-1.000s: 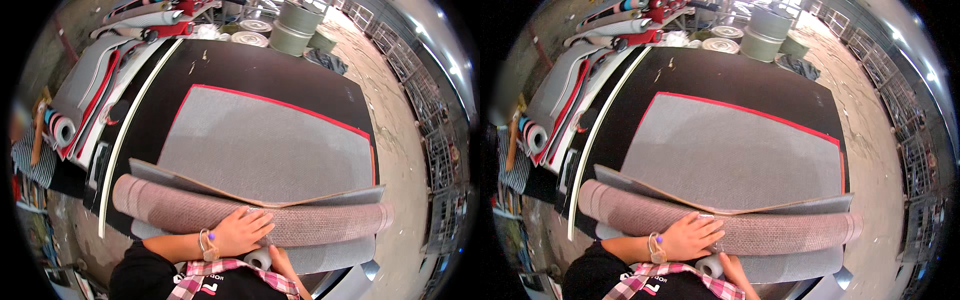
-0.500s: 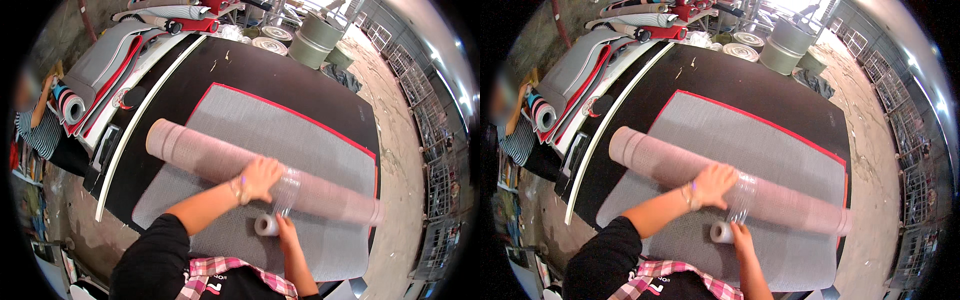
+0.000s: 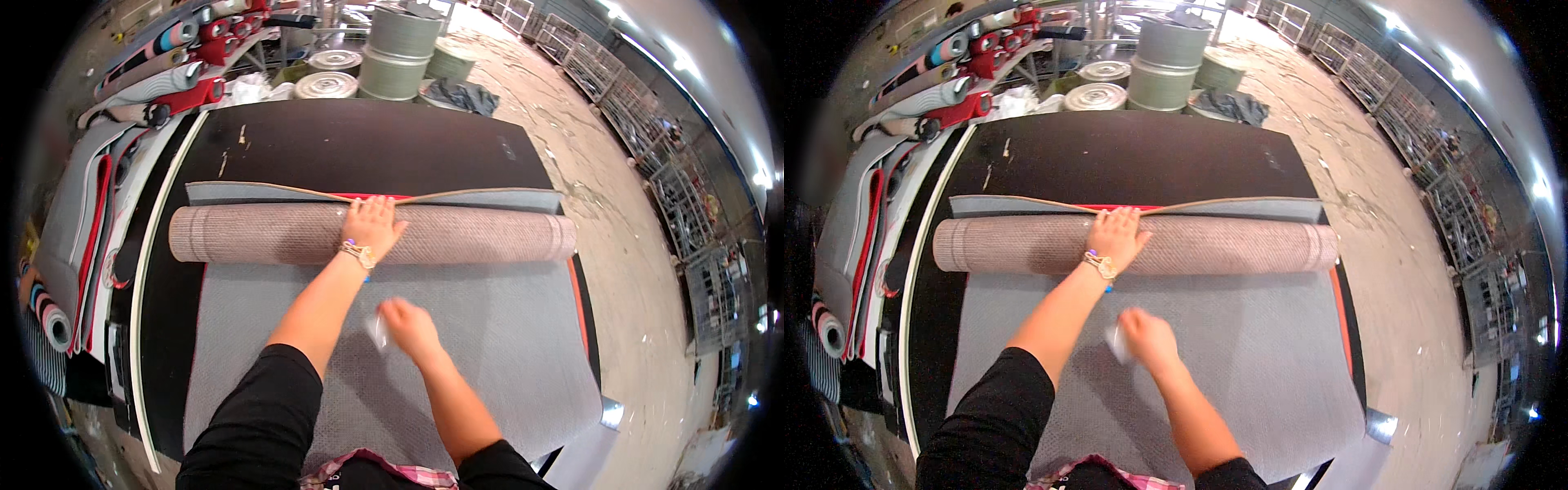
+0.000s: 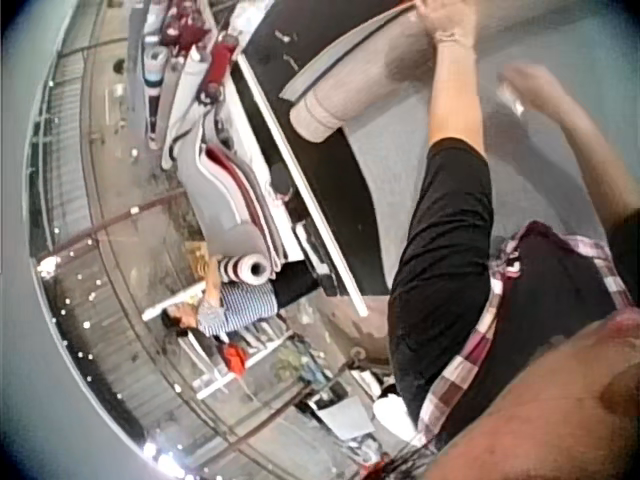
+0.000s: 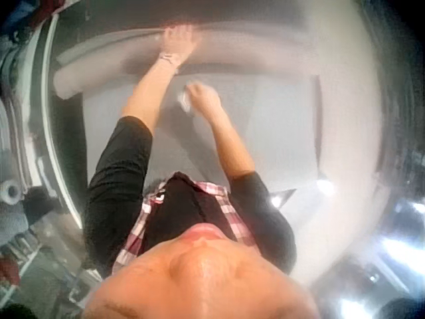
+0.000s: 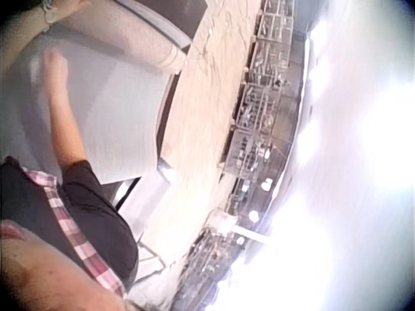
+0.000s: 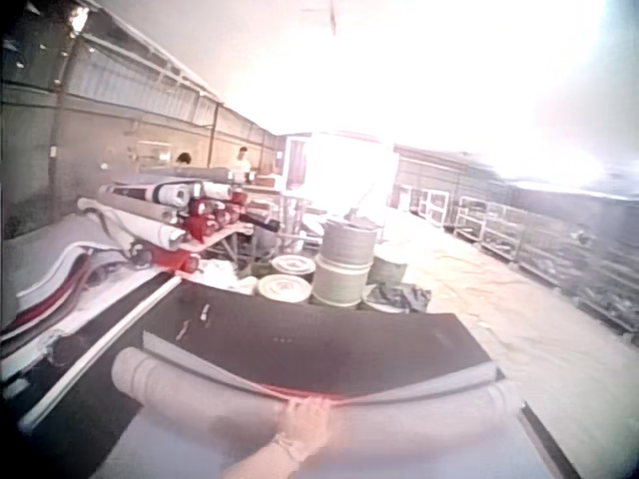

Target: The person rolls several floor mats, secures them with plastic wrap, and attaches shipping labels. They then spray adhesive onto a large orange mat and press a circular textured backing onto the adhesive surface.

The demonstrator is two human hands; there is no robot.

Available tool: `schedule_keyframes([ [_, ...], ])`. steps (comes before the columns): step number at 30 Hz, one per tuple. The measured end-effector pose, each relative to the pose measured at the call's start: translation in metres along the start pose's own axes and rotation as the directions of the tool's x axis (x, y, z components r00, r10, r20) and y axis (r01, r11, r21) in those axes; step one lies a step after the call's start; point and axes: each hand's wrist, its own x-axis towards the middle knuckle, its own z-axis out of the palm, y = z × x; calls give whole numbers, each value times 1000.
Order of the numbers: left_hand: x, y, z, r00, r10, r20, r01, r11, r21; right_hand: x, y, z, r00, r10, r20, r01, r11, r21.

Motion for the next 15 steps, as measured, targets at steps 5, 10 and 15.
schedule_keyframes([
  [5, -60, 21, -30, 988, 123, -96, -126, 992, -32, -93, 54, -7, 981, 164, -102, -92, 862, 499],
  [10, -233, 60, -128, 984, 161, 80, -10, 496, -869, -130, 20, 7, 991, 99, -84, -11, 709, 705],
  [15, -319, -20, -217, 992, -112, -52, 58, 793, -606, -141, -30, 25, 868, -496, 13, 496, 868, 18],
])
